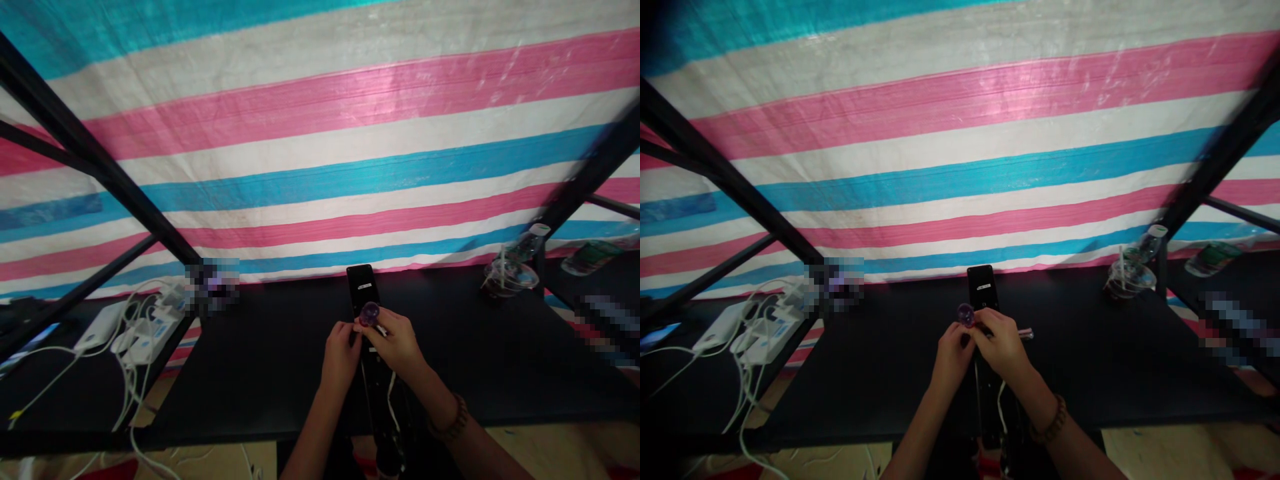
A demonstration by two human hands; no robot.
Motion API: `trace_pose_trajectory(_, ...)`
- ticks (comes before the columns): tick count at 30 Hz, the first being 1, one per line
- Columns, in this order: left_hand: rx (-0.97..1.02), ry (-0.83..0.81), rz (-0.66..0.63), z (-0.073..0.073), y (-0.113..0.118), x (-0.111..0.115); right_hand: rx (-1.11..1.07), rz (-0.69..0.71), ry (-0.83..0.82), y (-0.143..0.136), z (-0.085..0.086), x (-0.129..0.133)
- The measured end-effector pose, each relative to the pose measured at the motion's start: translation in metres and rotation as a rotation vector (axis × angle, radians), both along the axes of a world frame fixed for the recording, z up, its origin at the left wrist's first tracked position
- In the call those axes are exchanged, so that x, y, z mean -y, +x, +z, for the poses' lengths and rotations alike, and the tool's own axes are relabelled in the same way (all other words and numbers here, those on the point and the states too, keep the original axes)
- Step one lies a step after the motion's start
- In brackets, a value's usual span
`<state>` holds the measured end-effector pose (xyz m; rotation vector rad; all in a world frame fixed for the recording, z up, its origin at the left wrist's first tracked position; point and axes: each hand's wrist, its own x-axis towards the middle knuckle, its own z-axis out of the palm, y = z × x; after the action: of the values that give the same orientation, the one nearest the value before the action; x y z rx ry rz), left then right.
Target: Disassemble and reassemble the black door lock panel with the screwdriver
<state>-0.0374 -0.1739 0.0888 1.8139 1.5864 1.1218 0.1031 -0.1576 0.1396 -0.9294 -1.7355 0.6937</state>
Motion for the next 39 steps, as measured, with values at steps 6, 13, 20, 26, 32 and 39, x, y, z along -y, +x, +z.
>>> trace_pose_trajectory(6, -0.002, -0.006, -0.008, 0.002, 0.000, -0.001, 0.153, 0.105, 0.001, 0.002, 0.012, 0.004)
trace_pose_trajectory(13, -0.020, -0.029, -0.014, 0.003, -0.001, -0.001, 0.118, 0.034, 0.005, -0.006, 0.017, 0.007)
trace_pose_trajectory(20, -0.073, -0.050, -0.009, 0.000, -0.003, -0.004, 0.095, 0.120, -0.017, -0.006, 0.019, 0.010)
trace_pose_trajectory(26, -0.034, -0.041, -0.035, -0.001, -0.003, -0.005, 0.115, 0.115, -0.033, -0.007, 0.018, 0.009)
trace_pose_trajectory(32, -0.051, -0.069, -0.035, -0.004, -0.004, -0.004, 0.003, 0.035, -0.068, -0.011, 0.014, 0.010)
trace_pose_trajectory(39, -0.070, -0.034, -0.027, -0.008, -0.004, -0.007, 0.068, 0.141, -0.041, -0.009, 0.013, 0.011)
